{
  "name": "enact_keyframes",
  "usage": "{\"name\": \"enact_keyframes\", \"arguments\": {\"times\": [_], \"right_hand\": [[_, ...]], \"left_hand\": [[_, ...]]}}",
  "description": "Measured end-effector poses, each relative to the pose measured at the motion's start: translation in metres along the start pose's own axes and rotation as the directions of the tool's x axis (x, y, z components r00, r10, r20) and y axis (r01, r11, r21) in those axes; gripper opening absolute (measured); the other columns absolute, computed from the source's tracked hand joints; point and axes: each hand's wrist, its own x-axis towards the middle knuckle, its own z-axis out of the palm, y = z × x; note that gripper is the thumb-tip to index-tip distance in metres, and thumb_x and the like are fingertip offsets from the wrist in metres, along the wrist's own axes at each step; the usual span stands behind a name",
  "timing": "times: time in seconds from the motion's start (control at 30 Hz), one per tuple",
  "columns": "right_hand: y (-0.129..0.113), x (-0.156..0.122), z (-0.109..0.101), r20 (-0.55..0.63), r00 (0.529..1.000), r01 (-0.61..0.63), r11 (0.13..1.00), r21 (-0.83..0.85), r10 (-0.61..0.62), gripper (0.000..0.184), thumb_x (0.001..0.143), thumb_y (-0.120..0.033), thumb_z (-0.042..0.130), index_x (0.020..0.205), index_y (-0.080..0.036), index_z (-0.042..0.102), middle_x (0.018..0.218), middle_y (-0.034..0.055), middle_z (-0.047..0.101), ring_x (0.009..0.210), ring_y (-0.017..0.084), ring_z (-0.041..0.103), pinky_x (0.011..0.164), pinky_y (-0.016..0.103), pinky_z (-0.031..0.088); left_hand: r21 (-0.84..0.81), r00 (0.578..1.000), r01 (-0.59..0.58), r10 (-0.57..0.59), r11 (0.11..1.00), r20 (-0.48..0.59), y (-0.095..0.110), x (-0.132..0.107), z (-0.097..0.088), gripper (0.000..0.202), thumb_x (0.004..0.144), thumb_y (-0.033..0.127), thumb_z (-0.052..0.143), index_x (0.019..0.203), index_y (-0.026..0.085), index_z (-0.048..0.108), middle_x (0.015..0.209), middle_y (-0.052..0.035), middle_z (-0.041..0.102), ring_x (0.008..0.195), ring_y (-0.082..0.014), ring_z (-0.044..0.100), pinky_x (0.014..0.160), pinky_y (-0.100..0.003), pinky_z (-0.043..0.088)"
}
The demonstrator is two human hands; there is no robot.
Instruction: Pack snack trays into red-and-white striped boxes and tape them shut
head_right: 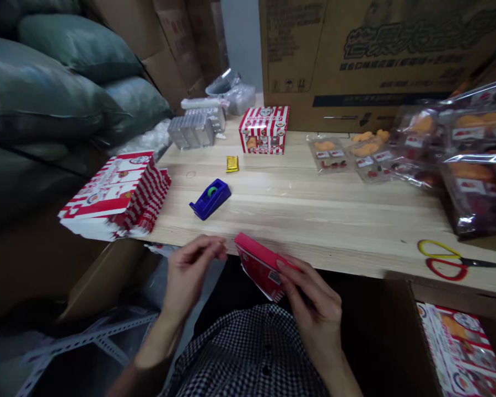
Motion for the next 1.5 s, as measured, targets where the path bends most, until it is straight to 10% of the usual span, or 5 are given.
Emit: {"name": "enact_keyframes", "arguments": {"times": [0.2, 0.6, 1.0, 1.23, 1.5], "right_hand": [[-0.004, -0.011, 0.008, 0.086, 0.991, 0.104, 0.994, -0.02, -0.102, 0.048, 0.094, -0.007, 0.059, 0.13, -0.037, 0.068, 0.131, 0.0029, 0.068, 0.118, 0.025, 0.067, 0.101, 0.047, 0.058], [0.004, -0.015, 0.01, 0.131, 0.984, 0.125, 0.992, -0.014, -0.122, 0.054, 0.093, -0.005, 0.06, 0.135, -0.037, 0.064, 0.135, 0.0025, 0.067, 0.118, 0.024, 0.068, 0.1, 0.041, 0.06], [0.004, -0.003, -0.002, 0.052, 0.996, -0.076, 0.996, 0.038, 0.074, 0.029, 0.094, -0.017, 0.064, 0.114, -0.033, 0.077, 0.121, 0.0031, 0.073, 0.112, 0.025, 0.07, 0.099, 0.045, 0.058], [0.001, 0.018, -0.012, 0.231, 0.963, -0.185, 0.966, 0.183, 0.141, 0.02, 0.092, -0.023, 0.068, 0.106, -0.032, 0.08, 0.112, 0.0031, 0.077, 0.108, 0.022, 0.071, 0.096, 0.038, 0.058], [0.069, 0.053, -0.007, -0.02, 0.813, -0.496, 0.711, 0.499, 0.582, 0.032, 0.071, -0.039, 0.086, 0.097, -0.021, 0.081, 0.088, 0.0055, 0.08, 0.076, 0.019, 0.073, 0.073, 0.033, 0.061]], "left_hand": [[-0.313, 0.969, 0.24, -0.21, 0.919, 0.127, 0.01, -0.042, 0.057, 0.07, 0.083, 0.029, 0.078, 0.147, 0.028, 0.051, 0.076, 0.0007, 0.073, 0.062, -0.0121, 0.066, 0.065, -0.024, 0.056], [-0.305, 0.882, 0.47, -0.445, 0.828, 0.154, -0.022, -0.031, 0.055, 0.096, 0.075, 0.037, 0.085, 0.152, 0.019, 0.029, 0.075, -0.0037, 0.077, 0.06, -0.0191, 0.074, 0.061, -0.027, 0.058], [0.33, 0.998, -0.044, 0.027, 0.943, 0.056, -0.035, -0.03, 0.032, 0.083, 0.08, 0.039, 0.081, 0.15, 0.029, 0.039, 0.076, 0.0031, 0.066, 0.064, -0.0134, 0.061, 0.062, -0.024, 0.049], [0.239, 0.66, -0.668, 0.412, 0.705, 0.629, -0.002, 0.013, 0.022, 0.029, 0.088, 0.027, 0.073, 0.116, 0.033, 0.074, 0.128, -0.0031, 0.071, 0.132, -0.0264, 0.049, 0.112, -0.049, 0.039], [0.143, 0.95, -0.31, 0.3, 0.94, 0.087, -0.043, 0.058, 0.033, 0.018, 0.088, 0.03, 0.072, 0.103, 0.021, 0.075, 0.12, -0.0099, 0.073, 0.112, -0.0232, 0.065, 0.1, -0.039, 0.05]]}}
